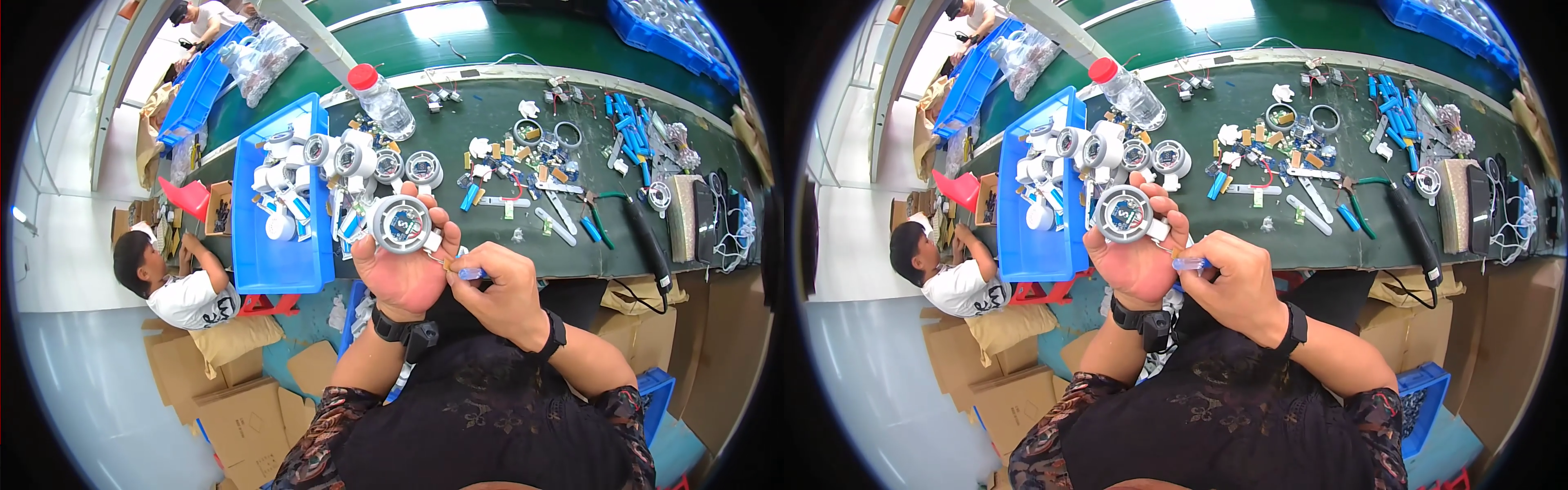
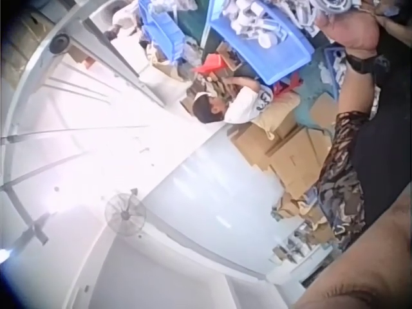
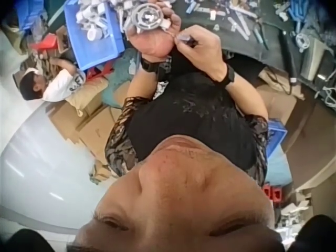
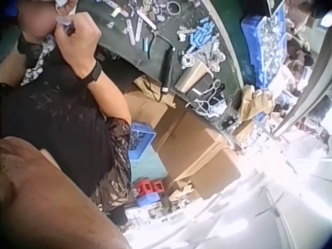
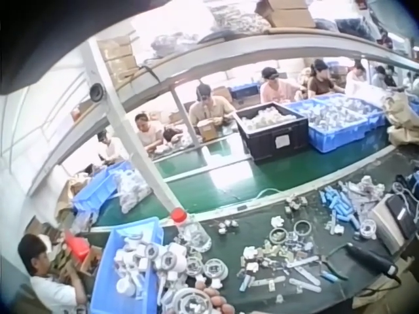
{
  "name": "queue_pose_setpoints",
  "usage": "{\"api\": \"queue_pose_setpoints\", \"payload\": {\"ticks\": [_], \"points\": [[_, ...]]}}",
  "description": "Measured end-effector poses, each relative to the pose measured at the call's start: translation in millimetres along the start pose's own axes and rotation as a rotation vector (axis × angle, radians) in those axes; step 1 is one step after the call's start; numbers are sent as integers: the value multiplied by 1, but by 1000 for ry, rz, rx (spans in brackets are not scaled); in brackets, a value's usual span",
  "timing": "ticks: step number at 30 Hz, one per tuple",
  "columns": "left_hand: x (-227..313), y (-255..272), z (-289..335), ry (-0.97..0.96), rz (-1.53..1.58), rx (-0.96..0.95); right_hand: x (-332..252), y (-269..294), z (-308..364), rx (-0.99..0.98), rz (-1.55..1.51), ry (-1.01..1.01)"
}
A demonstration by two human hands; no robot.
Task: Assembling small plastic components using a precision manual tool on an electronics manufacturing line.
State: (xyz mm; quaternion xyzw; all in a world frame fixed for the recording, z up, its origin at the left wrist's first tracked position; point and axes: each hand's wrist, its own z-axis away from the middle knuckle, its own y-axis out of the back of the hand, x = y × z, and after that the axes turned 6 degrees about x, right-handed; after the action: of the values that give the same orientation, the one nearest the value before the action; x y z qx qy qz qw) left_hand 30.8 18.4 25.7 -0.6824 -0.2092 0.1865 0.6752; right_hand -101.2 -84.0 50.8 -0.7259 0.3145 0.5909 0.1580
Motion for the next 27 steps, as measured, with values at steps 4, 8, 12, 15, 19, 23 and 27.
{"api": "queue_pose_setpoints", "payload": {"ticks": [4, 8, 12, 15, 19, 23, 27], "points": [[1, 0, 1, -21, -11, 15, 0, -2, -1, -6, 17, 10], [2, 2, 1, -25, -13, 13, 2, -4, -1, -1, 14, -26], [3, 2, 2, -33, -11, 6, 2, -4, -1, -13, 23, -11], [2, 1, 3, -32, -5, 8, 2, -4, 0, -15, 17, -9], [3, -1, 4, -48, -27, 14, 2, -4, 0, -18, 11, -4], [15, -10, 9, -129, -194, 53, -4, 3, 2, -49, -21, -9], [51, -42, 9, -400, -692, 193, 2, 21, 12, -42, -45, 2]]}}
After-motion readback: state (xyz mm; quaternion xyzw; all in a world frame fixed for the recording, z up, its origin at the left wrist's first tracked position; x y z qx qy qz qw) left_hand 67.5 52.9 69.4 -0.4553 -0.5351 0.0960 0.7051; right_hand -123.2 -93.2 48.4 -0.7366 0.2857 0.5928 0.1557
